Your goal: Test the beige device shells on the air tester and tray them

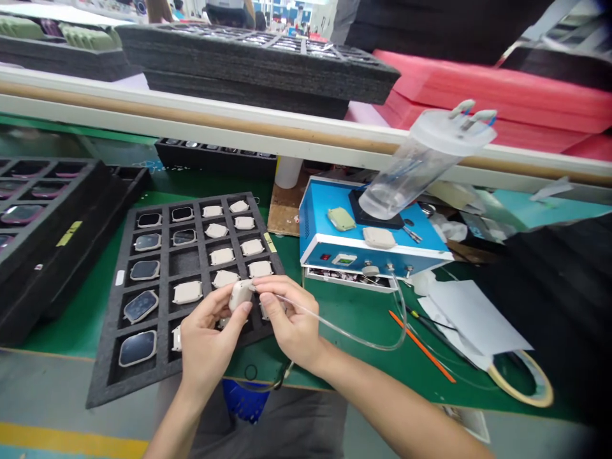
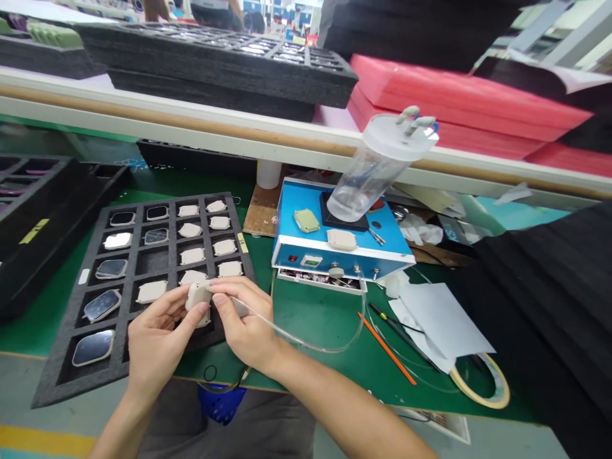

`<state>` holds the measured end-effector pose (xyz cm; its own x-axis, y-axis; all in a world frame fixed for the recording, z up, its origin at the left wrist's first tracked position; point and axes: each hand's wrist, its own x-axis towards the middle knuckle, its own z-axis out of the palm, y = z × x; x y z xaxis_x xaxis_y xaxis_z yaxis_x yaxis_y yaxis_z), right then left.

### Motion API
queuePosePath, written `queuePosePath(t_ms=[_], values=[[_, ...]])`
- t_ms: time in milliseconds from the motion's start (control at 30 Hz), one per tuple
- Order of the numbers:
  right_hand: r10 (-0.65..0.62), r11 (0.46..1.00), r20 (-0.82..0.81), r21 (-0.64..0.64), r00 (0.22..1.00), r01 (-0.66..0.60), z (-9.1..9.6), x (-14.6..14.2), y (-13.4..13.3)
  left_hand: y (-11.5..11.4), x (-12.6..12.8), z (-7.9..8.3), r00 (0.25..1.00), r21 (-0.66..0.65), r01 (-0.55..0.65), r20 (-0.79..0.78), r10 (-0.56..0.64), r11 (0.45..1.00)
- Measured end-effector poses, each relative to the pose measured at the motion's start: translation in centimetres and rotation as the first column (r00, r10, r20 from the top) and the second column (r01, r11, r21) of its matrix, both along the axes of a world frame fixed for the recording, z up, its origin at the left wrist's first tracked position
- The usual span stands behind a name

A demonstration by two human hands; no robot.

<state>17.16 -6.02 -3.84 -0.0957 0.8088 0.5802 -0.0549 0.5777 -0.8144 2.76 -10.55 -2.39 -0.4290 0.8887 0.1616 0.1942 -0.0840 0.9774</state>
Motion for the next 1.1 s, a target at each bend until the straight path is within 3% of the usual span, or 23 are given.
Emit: queuePosePath(t_ms=[267, 333, 400, 467, 567, 633, 700, 867, 1100], values=[[-0.006, 1.000, 0.000, 0.021, 1.000, 0.006, 0.3, -0.1, 0.1, -0.4, 0.3, -0.3, 1.000, -0.013, 0.007, 0.012, -0.007, 1.000], [-0.013, 0.999, 0.014, 0.039, 1.000, 0.012, 0.4, 0.1, -0.2, -0.5, -0.1, 0.3, 1.000, -0.022, 0.027, -0.015, -0.027, 0.999], [-0.027, 0.999, 0.025, 0.047, 0.999, 0.026, 0.3, 0.3, -0.5, 0.1, -1.5, 1.6, 0.988, -0.025, 0.036, -0.151, -0.039, 0.999], [-0.035, 0.999, 0.030, 0.031, 0.999, 0.034, 0.1, 0.5, -0.8, 1.6, -4.3, 3.1, 0.913, -0.029, 0.010, -0.407, -0.021, 1.000], [-0.024, 1.000, 0.032, -0.001, 0.999, 0.025, -0.4, 0.6, -1.1, 4.7, -9.7, 4.8, 0.673, -0.156, 0.024, -0.727, -0.131, 0.987], [-0.019, 1.000, 0.036, -0.005, 0.999, 0.019, -0.7, 0.6, -1.2, 6.4, -12.4, 5.2, 0.609, -0.290, 0.088, -0.742, -0.281, 0.953], [-0.023, 1.000, 0.047, -0.002, 0.999, 0.023, -0.8, 0.5, -1.2, 7.5, -13.6, 4.9, 0.587, -0.333, 0.120, -0.736, -0.337, 0.935], [-0.035, 0.999, 0.059, -0.003, 0.998, 0.035, -0.8, 0.4, -1.1, 8.2, -13.2, 4.4, 0.558, -0.272, 0.094, -0.782, -0.277, 0.958], [-0.050, 0.992, 0.030, -0.111, 0.998, 0.053, -1.4, 0.5, -1.4, 10.7, -13.1, 5.8, 0.558, -0.265, 0.037, -0.794, -0.240, 0.964]])
